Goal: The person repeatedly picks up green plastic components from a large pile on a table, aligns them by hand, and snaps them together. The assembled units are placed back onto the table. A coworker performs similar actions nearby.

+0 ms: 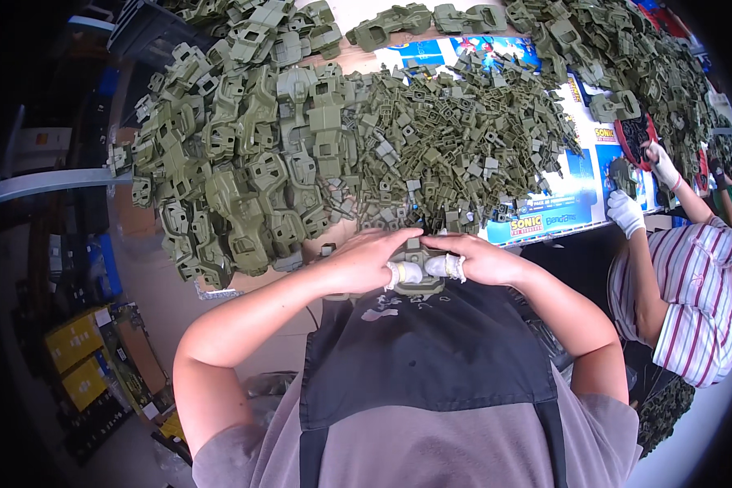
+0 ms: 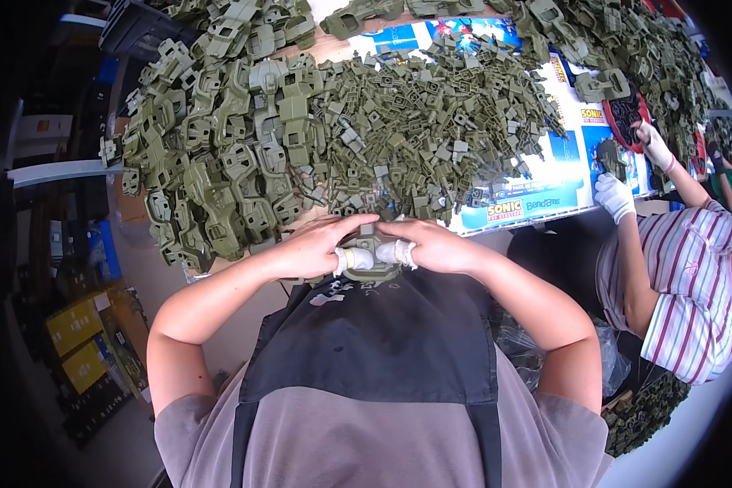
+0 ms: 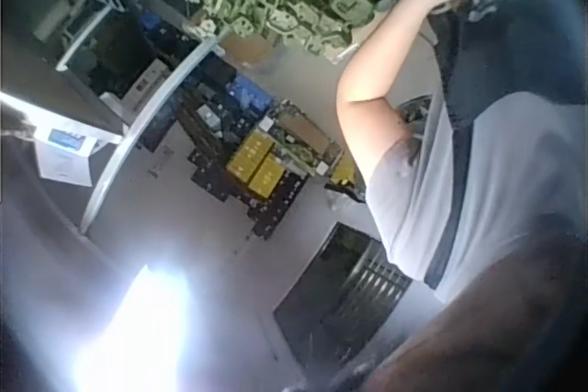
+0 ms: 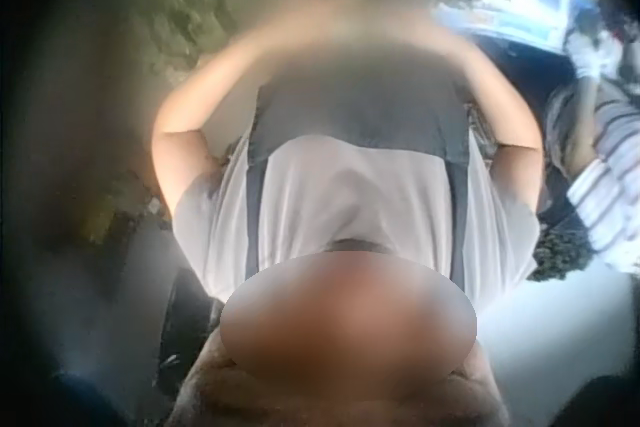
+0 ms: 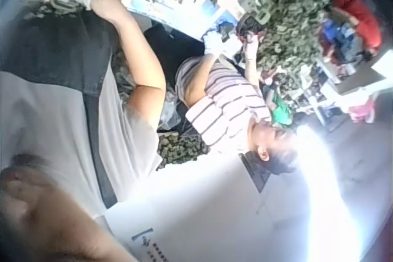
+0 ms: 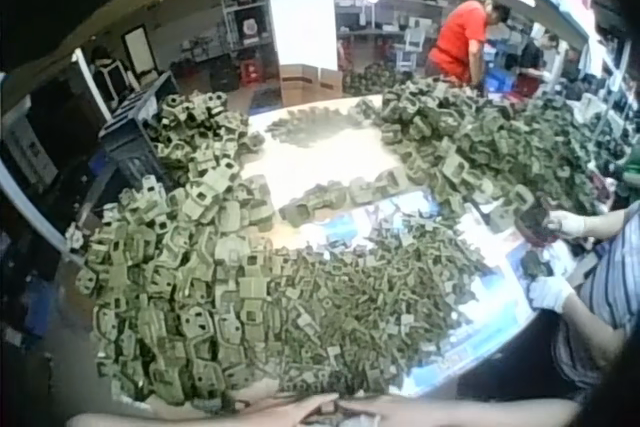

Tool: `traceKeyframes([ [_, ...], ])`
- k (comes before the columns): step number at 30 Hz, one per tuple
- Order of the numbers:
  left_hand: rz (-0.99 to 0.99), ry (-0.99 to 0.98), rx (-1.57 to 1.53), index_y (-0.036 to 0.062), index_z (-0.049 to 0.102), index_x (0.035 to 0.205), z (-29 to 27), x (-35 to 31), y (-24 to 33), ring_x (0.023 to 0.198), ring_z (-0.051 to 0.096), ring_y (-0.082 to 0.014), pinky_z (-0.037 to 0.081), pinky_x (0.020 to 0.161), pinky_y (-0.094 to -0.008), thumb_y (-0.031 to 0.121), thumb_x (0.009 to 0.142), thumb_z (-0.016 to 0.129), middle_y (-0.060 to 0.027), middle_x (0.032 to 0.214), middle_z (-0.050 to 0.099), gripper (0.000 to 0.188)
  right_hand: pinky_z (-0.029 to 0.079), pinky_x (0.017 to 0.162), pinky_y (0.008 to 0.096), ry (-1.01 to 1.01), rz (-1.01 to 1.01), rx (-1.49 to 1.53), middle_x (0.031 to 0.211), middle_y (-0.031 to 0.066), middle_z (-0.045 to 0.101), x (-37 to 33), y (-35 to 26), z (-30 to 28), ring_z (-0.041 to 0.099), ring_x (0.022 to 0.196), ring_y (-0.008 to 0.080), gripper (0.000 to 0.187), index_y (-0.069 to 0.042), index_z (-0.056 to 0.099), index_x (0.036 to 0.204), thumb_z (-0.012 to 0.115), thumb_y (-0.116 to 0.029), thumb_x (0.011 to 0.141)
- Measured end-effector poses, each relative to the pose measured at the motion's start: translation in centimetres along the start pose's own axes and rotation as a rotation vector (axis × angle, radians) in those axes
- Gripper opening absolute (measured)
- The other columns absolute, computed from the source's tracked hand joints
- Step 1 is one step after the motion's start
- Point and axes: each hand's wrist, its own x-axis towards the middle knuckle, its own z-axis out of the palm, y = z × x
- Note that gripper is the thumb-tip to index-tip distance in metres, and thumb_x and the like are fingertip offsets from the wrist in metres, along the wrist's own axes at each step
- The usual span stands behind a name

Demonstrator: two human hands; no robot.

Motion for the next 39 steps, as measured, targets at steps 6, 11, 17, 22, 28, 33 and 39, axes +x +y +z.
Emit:
traceKeyframes([
  [6,-0.092,0.041,0.015,0.0157,0.042,0.124,0.4,-0.2,0.1,0.108,0.053,-0.0294,0.032,0.096,-0.0387,0.019,0.077,0.062,-0.0141,0.102,0.063,0.052,0.043,0.090,0.0387,-0.048,0.073,0.020,0.114,0.0207,0.058,1.2,-1.0,0.2,0.057,0.105,0.0343,0.047,-0.001,0.052,0.122,0.058,-0.030,0.085],
  [11,0.027,0.123,0.084,0.0133,0.026,0.141,-4.6,-1.4,2.2,0.127,0.039,-0.0282,0.020,0.110,-0.0399,0.033,0.073,0.072,-0.0211,0.135,0.040,0.084,0.042,0.092,0.0348,0.074,-0.111,0.050,0.114,0.0190,0.058,1.1,-0.8,-1.9,0.056,0.107,0.0287,0.050,0.000,0.052,0.122,0.065,-0.027,0.082],
  [17,-0.017,0.302,-0.572,0.0118,0.029,0.139,0.2,-4.1,-3.5,0.129,0.033,-0.0255,0.024,0.109,-0.0373,0.022,0.071,0.077,-0.0121,0.138,0.038,0.084,0.032,0.104,0.0371,-0.041,0.027,-0.045,0.131,0.0166,0.046,-0.1,1.8,-4.3,0.041,0.123,0.0298,0.056,-0.006,0.045,0.130,0.068,-0.022,0.080],
  [22,-0.057,0.413,-0.621,0.0075,0.035,0.132,2.8,-3.6,-2.8,0.118,0.045,-0.0198,0.037,0.100,-0.0348,0.020,0.070,0.078,-0.0094,0.128,0.045,0.076,0.040,0.089,0.0447,0.196,-0.326,-0.363,0.103,0.0188,0.055,3.6,-5.9,-1.5,0.053,0.098,0.0347,0.064,-0.009,0.042,0.127,0.068,-0.035,0.075],
  [28,-0.149,0.475,-0.325,0.0082,0.041,0.125,2.6,-4.6,-1.1,0.114,0.051,-0.0208,0.042,0.094,-0.0336,0.029,0.072,0.076,-0.0098,0.123,0.052,0.067,0.043,0.087,0.0432,-0.030,-0.285,-0.256,0.105,0.0215,0.054,4.7,-6.5,0.2,0.053,0.102,0.0397,0.064,-0.010,0.034,0.133,0.064,-0.020,0.078],
  [33,-0.054,0.557,-0.319,0.0101,0.041,0.127,3.5,-4.3,-1.2,0.112,0.053,-0.0310,0.043,0.092,-0.0408,0.013,0.071,0.067,-0.0149,0.122,0.053,0.061,0.043,0.093,0.0401,-0.176,-0.390,-0.169,0.122,0.0184,0.053,5.9,-5.1,-1.6,0.053,0.110,0.0334,0.073,-0.012,0.035,0.137,0.065,-0.007,0.071],
  [39,0.065,0.573,-0.229,0.0076,0.043,0.128,1.5,-2.8,-0.6,0.118,0.048,-0.0306,0.038,0.100,-0.0403,0.015,0.070,0.071,-0.0149,0.127,0.050,0.065,0.046,0.088,0.0387,0.010,-0.412,-0.181,0.118,0.0185,0.056,5.9,-3.9,-2.4,0.057,0.105,0.0313,0.067,-0.012,0.042,0.134,0.068,-0.011,0.072],
])
